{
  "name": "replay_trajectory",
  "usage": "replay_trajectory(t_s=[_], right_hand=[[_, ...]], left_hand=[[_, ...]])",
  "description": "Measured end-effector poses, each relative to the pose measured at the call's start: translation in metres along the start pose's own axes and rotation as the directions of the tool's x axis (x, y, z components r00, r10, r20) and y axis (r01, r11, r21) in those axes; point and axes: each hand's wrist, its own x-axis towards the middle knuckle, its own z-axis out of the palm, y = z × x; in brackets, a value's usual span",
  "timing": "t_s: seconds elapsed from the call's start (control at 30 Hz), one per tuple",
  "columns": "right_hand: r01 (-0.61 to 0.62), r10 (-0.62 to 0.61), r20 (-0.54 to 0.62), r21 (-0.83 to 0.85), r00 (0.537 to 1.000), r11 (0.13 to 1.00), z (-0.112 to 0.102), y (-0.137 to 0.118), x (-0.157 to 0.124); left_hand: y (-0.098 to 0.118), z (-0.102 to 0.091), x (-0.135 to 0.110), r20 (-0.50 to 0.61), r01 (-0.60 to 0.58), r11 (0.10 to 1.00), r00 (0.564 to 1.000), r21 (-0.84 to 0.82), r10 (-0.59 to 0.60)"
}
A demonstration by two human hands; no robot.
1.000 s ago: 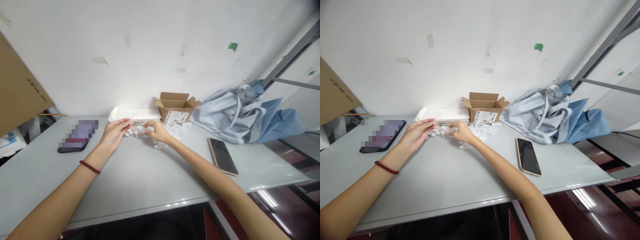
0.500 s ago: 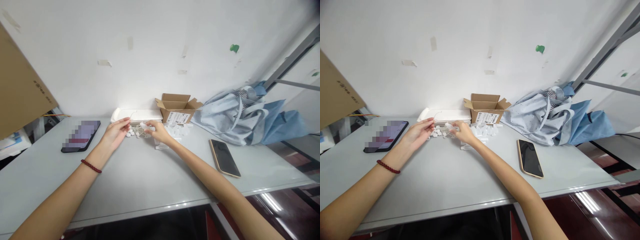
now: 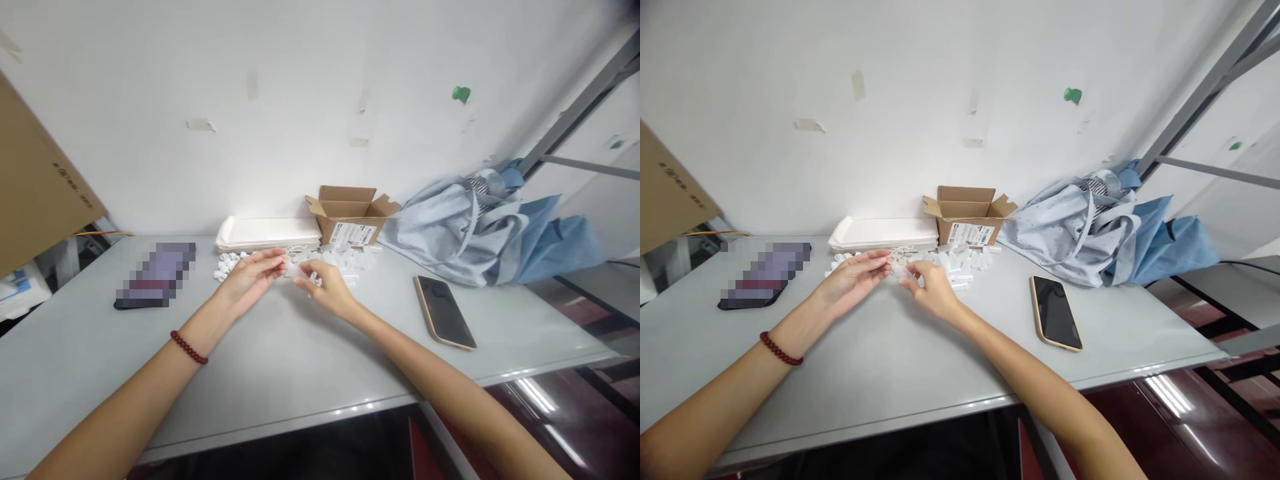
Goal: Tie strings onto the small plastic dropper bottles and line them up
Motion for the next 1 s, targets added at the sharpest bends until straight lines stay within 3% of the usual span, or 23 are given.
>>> replay_trajectory(t_s=[0.4, 0.63, 0.87, 1.0], right_hand=[[-0.088, 0.091, -0.028, 0.111, 0.995, 0.99, -0.004, -0.009, -0.005], [-0.091, 0.092, -0.014, 0.079, 0.996, 0.993, -0.006, -0.012, -0.006], [-0.097, 0.097, 0.017, 0.03, 0.995, 0.995, -0.006, -0.014, -0.007], [-0.158, 0.152, 0.056, 0.145, 0.987, 0.977, -0.004, -0.016, -0.008]], left_hand=[[-0.011, 0.006, -0.007, 0.029, -0.032, 0.988, 0.999, 0.152, 0.028], [-0.01, 0.008, -0.01, -0.005, -0.138, 0.947, 0.989, 0.289, 0.146], [-0.008, 0.012, -0.013, -0.001, -0.137, 0.935, 0.989, 0.327, 0.146], [-0.007, 0.008, -0.011, 0.051, -0.109, 0.905, 0.994, 0.411, 0.097]])
